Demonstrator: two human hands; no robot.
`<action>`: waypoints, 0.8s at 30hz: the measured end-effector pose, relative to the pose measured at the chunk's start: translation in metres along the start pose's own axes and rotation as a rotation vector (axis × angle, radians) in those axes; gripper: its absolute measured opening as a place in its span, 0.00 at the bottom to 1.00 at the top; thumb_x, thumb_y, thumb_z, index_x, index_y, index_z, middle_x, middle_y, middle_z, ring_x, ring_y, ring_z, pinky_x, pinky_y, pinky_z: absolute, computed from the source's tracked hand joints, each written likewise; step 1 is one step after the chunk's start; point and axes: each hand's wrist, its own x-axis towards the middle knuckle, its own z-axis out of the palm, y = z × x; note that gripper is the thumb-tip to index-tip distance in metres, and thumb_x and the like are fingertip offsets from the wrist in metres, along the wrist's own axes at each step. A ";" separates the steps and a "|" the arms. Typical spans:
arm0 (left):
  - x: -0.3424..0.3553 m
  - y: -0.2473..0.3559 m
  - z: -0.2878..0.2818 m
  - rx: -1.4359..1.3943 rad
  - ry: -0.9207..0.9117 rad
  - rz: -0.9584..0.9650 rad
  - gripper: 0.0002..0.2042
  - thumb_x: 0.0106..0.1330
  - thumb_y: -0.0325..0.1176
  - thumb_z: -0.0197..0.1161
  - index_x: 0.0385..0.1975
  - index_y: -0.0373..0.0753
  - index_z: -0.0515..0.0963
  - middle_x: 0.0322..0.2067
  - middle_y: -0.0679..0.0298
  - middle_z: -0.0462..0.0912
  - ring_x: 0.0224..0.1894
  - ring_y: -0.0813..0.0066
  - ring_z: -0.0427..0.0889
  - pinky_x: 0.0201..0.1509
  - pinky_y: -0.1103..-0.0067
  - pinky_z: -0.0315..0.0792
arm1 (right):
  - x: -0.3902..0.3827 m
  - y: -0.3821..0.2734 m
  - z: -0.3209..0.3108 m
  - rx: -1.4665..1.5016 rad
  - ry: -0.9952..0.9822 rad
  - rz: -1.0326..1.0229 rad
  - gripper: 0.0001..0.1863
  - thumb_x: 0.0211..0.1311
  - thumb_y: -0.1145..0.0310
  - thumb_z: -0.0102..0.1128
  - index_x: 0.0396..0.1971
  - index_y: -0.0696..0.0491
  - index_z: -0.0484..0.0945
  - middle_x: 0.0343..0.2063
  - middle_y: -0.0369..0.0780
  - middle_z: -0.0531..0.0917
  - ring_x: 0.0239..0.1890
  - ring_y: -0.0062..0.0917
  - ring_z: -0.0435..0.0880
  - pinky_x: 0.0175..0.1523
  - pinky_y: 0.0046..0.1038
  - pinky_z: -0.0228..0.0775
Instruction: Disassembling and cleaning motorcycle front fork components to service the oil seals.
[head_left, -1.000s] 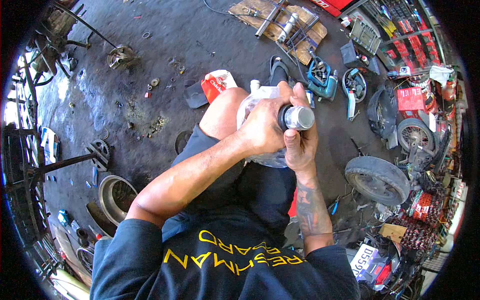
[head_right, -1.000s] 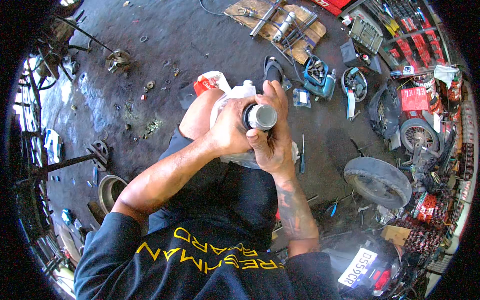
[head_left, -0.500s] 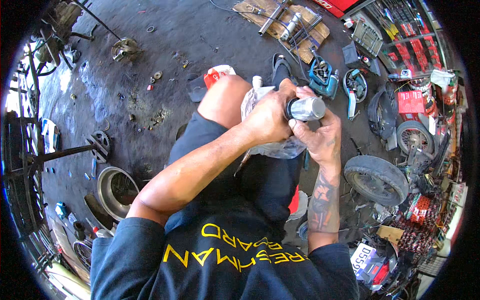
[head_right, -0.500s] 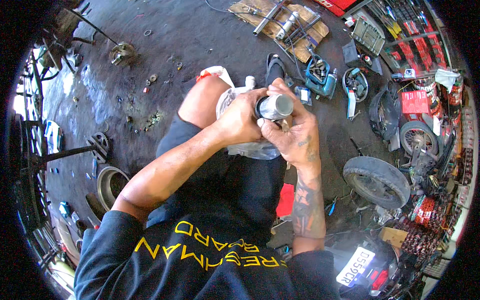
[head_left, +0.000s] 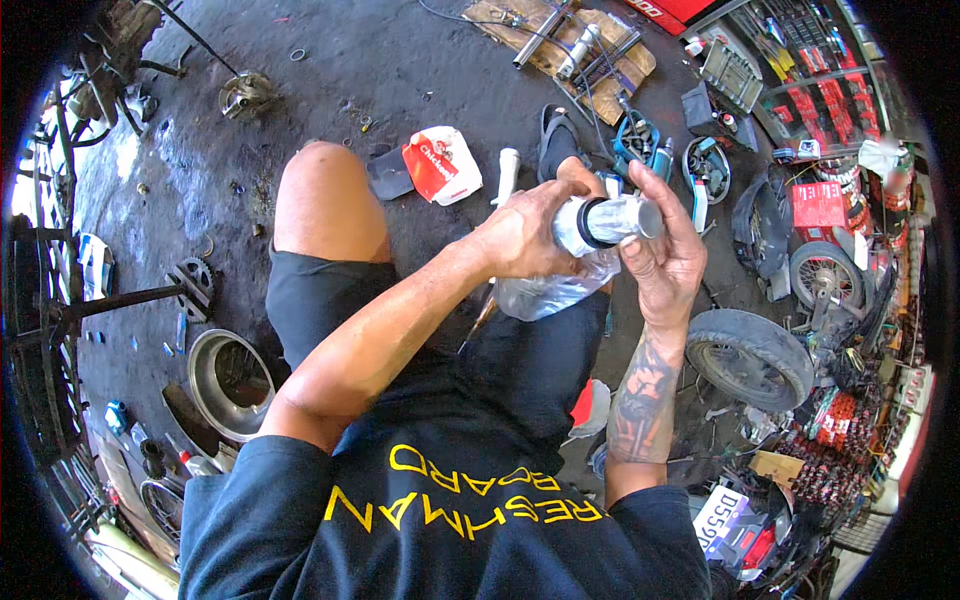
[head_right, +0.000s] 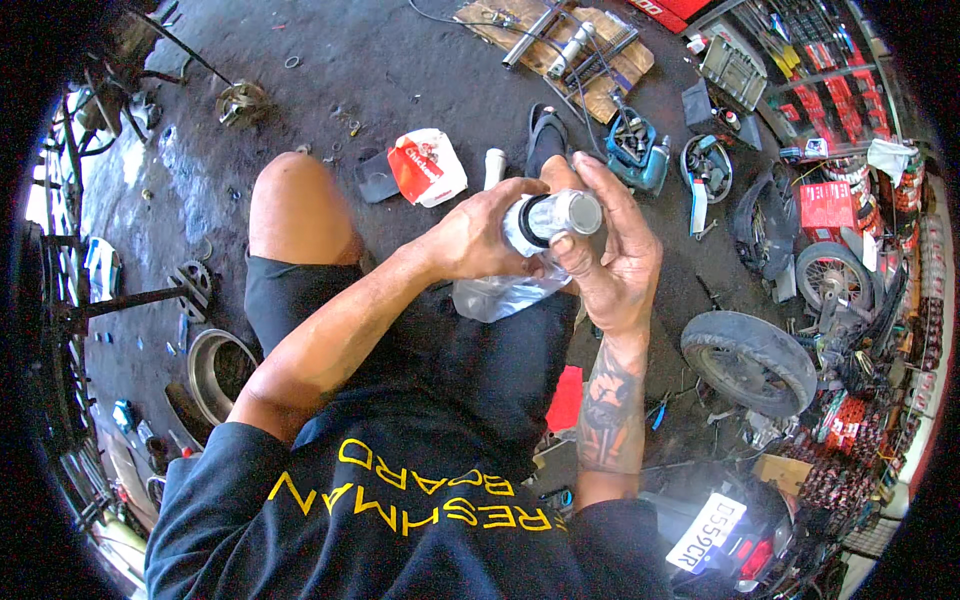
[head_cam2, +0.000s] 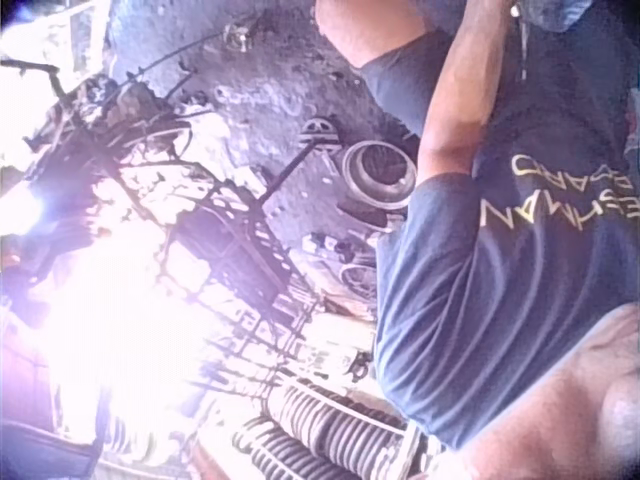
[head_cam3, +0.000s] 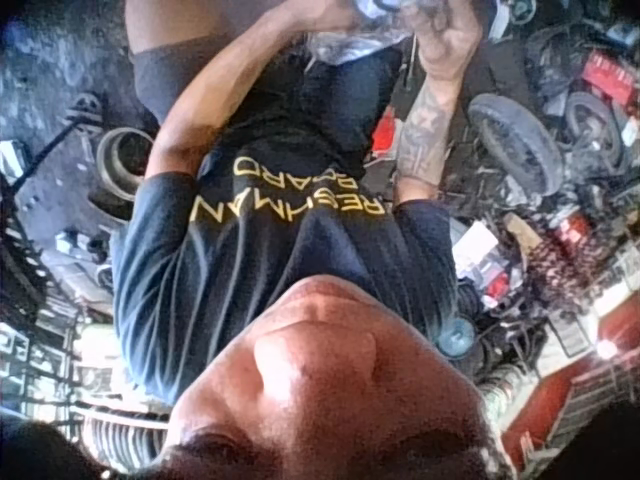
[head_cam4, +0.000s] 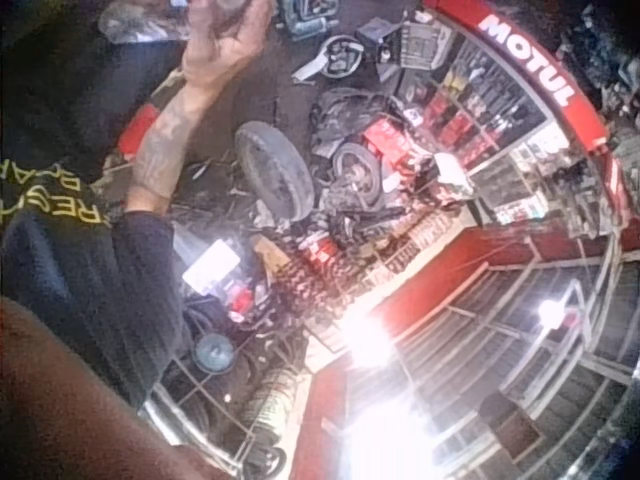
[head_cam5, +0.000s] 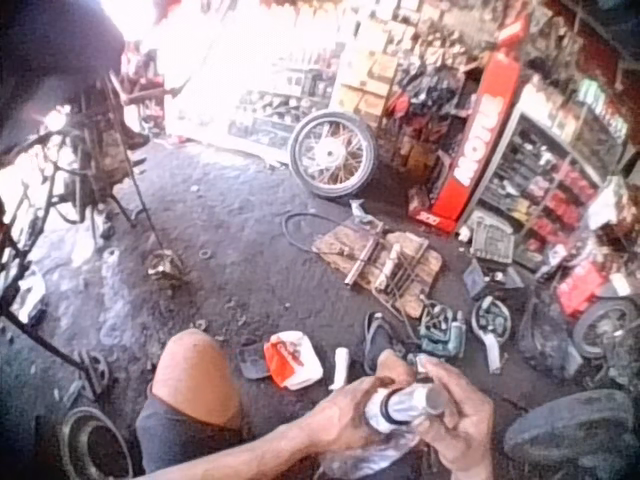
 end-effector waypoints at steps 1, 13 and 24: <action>-0.004 -0.001 -0.003 0.024 0.044 0.126 0.39 0.41 0.40 0.76 0.55 0.32 0.67 0.49 0.48 0.75 0.53 0.55 0.75 0.58 0.69 0.69 | 0.001 0.000 0.000 -0.061 -0.025 -0.015 0.35 0.53 0.60 0.70 0.57 0.63 0.68 0.57 0.49 0.72 0.61 0.34 0.69 0.66 0.34 0.57; 0.013 0.011 0.006 0.138 0.250 0.419 0.25 0.56 0.41 0.64 0.49 0.34 0.69 0.42 0.51 0.75 0.45 0.49 0.73 0.54 0.63 0.66 | 0.013 -0.002 0.008 -0.042 0.016 0.029 0.29 0.57 0.62 0.67 0.54 0.62 0.71 0.54 0.45 0.75 0.55 0.28 0.74 0.60 0.30 0.65; 0.015 -0.006 0.015 0.128 0.267 0.389 0.28 0.57 0.50 0.63 0.53 0.40 0.67 0.46 0.55 0.77 0.51 0.50 0.75 0.63 0.50 0.55 | 0.002 0.036 0.020 -0.230 0.122 -0.033 0.27 0.58 0.52 0.64 0.49 0.57 0.76 0.51 0.42 0.79 0.49 0.26 0.80 0.53 0.26 0.71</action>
